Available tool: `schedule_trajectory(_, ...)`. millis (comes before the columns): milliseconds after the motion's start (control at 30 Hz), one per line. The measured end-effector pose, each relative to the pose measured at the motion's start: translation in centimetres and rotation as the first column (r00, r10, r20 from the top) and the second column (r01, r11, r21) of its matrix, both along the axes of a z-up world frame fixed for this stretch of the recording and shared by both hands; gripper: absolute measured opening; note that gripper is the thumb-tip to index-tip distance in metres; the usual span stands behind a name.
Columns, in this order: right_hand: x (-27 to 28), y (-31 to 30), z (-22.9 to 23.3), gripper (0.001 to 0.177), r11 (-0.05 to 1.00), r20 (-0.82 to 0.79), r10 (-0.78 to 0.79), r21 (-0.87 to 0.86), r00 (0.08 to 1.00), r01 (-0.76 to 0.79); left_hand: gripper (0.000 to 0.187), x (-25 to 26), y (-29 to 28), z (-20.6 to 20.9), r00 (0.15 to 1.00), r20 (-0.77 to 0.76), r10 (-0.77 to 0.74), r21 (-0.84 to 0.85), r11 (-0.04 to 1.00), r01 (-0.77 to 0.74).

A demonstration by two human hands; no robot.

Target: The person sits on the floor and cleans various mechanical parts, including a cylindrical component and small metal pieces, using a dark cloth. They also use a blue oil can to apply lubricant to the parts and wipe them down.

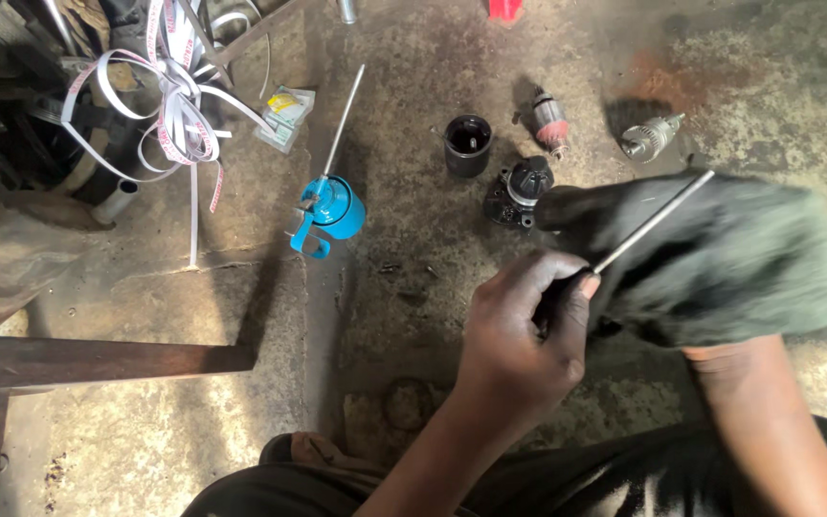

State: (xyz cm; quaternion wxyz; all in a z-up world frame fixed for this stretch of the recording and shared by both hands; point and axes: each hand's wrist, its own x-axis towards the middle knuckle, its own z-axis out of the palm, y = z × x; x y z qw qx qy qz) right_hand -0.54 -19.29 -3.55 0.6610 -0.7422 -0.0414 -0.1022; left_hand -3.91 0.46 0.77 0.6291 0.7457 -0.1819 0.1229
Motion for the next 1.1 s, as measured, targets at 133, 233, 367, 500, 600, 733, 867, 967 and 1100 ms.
schedule_trajectory(133,0.4,1.9,0.3,0.016,0.784,0.064,-0.002,-0.619,0.998,0.041,0.010,-0.1,-0.3,-0.4,1.000,0.007,0.015,-0.003,1.000,-0.014)
schedule_trajectory(233,0.3,2.8,-1.3,0.016,0.780,0.034,-0.012,-0.624,0.999,0.030,0.012,-0.2,-0.1,-1.1,0.998,0.018,0.065,0.012,0.998,-0.065)
schedule_trajectory(367,-0.9,3.1,-4.7,0.021,0.996,-0.052,-0.031,0.077,0.998,0.035,0.014,-0.2,0.0,-2.1,0.953,0.268,0.140,0.119,0.977,-0.177)
schedule_trajectory(500,-2.5,1.7,-5.3,0.019,0.967,-0.304,-0.153,0.152,0.940,0.206,0.021,-0.7,-0.9,-2.6,0.950,0.305,0.073,0.251,0.956,-0.154)
schedule_trajectory(600,-2.7,1.2,-5.2,0.006,0.756,0.129,-0.144,-0.625,0.981,0.193,0.020,-1.6,-1.6,-2.5,0.947,0.321,0.011,0.299,0.948,-0.112)
schedule_trajectory(733,-1.4,0.4,-4.4,0.016,0.633,-0.002,-0.405,-0.722,0.914,0.279,0.015,-2.8,-1.9,-2.3,0.955,0.291,-0.058,0.286,0.958,-0.029)
schedule_trajectory(867,-0.8,0.0,-3.5,0.013,0.654,0.044,-0.145,-0.745,0.988,0.129,0.014,-2.4,-2.0,-2.6,0.982,0.186,-0.037,0.091,0.996,0.021)
schedule_trajectory(967,-2.2,-0.7,-4.5,0.071,0.995,-0.047,0.086,0.056,0.995,-0.083,0.010,-1.7,-2.2,-2.9,0.990,0.098,0.098,-0.072,0.993,-0.091)
schedule_trajectory(1100,-3.0,-1.2,-7.4,0.099,0.914,0.129,0.189,0.340,0.973,-0.223,0.010,-1.7,-1.4,-2.7,0.987,0.075,0.144,-0.071,0.988,-0.139)
